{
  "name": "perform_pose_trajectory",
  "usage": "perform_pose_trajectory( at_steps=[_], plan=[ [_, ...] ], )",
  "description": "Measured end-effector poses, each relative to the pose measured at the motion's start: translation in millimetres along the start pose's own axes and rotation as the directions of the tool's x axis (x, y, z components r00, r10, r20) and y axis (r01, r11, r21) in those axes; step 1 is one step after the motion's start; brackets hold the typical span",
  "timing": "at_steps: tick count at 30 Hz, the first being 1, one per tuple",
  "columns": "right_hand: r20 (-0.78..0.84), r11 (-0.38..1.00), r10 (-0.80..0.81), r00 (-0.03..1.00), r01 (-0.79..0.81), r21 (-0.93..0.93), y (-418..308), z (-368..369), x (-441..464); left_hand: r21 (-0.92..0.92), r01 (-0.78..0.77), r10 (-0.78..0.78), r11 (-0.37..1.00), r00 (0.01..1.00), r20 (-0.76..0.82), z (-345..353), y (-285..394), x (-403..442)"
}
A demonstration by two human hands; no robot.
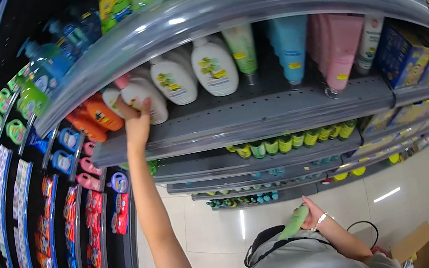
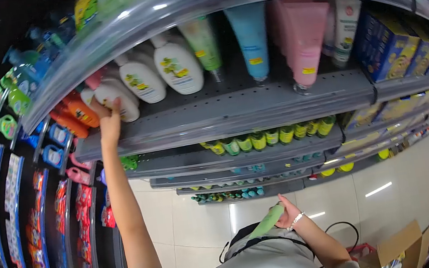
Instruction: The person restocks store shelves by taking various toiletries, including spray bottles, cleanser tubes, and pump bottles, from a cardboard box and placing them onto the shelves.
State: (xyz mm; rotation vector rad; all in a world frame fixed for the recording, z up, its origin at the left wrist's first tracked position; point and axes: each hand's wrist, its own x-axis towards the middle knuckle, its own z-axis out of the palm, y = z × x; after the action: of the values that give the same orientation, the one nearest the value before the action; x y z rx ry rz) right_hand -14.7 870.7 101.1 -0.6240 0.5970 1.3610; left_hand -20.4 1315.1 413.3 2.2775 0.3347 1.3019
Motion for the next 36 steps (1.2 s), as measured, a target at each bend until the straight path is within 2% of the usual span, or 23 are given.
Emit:
perform_pose_trajectory(
  at_steps=[1, 3, 5, 7, 9, 11, 13, 15, 16, 17, 18, 19, 20, 21, 22, 23, 25, 27, 29, 30, 34, 35, 36],
  plan=[
    [-0.01, 1.0, -0.013, 1.0, 0.013, 0.019, 0, 1, -7, 0.003, 0.01, -0.01, 1.0, 1.0, -0.006, 0, 3, 0],
    [0.063, 0.991, 0.058, 0.996, -0.049, -0.127, -5, 10, -17, -0.039, 0.001, -0.002, 0.999, 0.999, -0.036, 2, -10, 0],
    [0.106, 0.993, -0.01, 0.994, 0.022, -0.115, -7, 6, -23, 0.178, -0.095, 0.114, 0.98, 0.988, -0.102, 1, -15, 0],
    [0.323, 0.987, -0.091, 0.942, 0.042, 0.157, -13, 0, -31, 0.07, -0.019, 0.032, 0.997, 0.982, -0.186, -2, 5, -3],
    [0.349, 0.892, -0.272, 0.897, 0.099, 0.441, -15, -1, -33, 0.042, -0.109, 0.117, 0.993, 0.919, -0.376, -7, -1, -5],
    [0.384, 0.893, -0.358, 0.851, 0.192, 0.406, -21, 24, -64, 0.082, -0.165, 0.182, 0.983, 0.804, -0.566, -9, 9, -21],
    [0.557, 0.883, -0.463, 0.69, 0.302, 0.36, -21, 29, -67, 0.307, -0.275, 0.408, 0.911, 0.707, -0.577, 0, 49, -49],
    [0.668, 0.866, -0.489, 0.561, 0.404, 0.295, -21, 47, -76, 0.018, -0.359, 0.319, 0.933, 0.803, -0.503, 22, 77, -97],
    [0.667, 0.862, -0.497, 0.555, 0.405, 0.305, -21, 59, -82, -0.114, -0.384, 0.332, 0.916, 0.887, -0.321, 33, 84, -126],
    [0.682, 0.858, -0.486, 0.547, 0.449, 0.25, -21, 73, -90, -0.485, -0.308, 0.224, 0.818, 0.949, -0.224, 61, 111, -157],
    [0.697, 0.849, -0.471, 0.541, 0.492, 0.192, -19, 87, -96, -0.663, -0.112, 0.118, 0.74, 0.992, -0.037, 81, 135, -186],
    [0.7, 0.85, -0.468, 0.54, 0.491, 0.19, -16, 100, -100, -0.752, 0.065, 0.151, 0.656, 0.965, 0.215, 93, 151, -207],
    [0.693, 0.763, -0.498, 0.521, 0.644, 0.064, -12, 114, -103, -0.797, 0.266, 0.077, 0.542, 0.929, 0.363, 101, 164, -230],
    [0.69, 0.642, -0.522, 0.501, 0.764, -0.068, -9, 122, -103, -0.814, 0.507, 0.017, 0.285, 0.846, 0.533, 103, 189, -237],
    [0.673, 0.516, -0.55, 0.494, 0.835, -0.191, -7, 123, -98, -0.794, 0.551, -0.151, 0.258, 0.835, 0.53, 104, 207, -233],
    [0.677, 0.523, -0.539, 0.502, 0.829, -0.199, -4, 126, -98, -0.796, 0.547, -0.163, 0.259, 0.837, 0.523, 102, 200, -230],
    [0.657, 0.37, -0.514, 0.552, 0.833, -0.41, 4, 131, -99, -0.713, 0.701, -0.182, 0.0, 0.701, 0.689, 94, 181, -223],
    [0.625, 0.363, -0.51, 0.59, 0.807, -0.466, 13, 129, -97, -0.757, 0.652, -0.185, 0.031, 0.748, 0.637, 90, 182, -224],
    [0.704, 0.134, -0.442, 0.556, 0.817, -0.561, 16, 129, -94, -0.674, 0.739, -0.127, 0.02, 0.67, 0.731, 85, 175, -238],
    [0.685, 0.155, -0.453, 0.57, 0.807, -0.57, 19, 134, -99, -0.673, 0.739, -0.113, 0.025, 0.671, 0.733, 85, 173, -245],
    [0.656, 0.071, -0.433, 0.618, 0.749, -0.658, 21, 130, -103, -0.63, 0.56, 0.029, 0.538, 0.734, 0.678, 82, 180, -262],
    [0.652, 0.068, -0.446, 0.613, 0.75, -0.658, 20, 121, -98, -0.593, 0.493, 0.07, 0.636, 0.729, 0.681, 79, 186, -259],
    [0.693, 0.016, -0.36, 0.625, 0.747, -0.665, 19, 116, -91, -0.597, 0.492, 0.08, 0.634, 0.726, 0.683, 79, 191, -258]
  ],
)
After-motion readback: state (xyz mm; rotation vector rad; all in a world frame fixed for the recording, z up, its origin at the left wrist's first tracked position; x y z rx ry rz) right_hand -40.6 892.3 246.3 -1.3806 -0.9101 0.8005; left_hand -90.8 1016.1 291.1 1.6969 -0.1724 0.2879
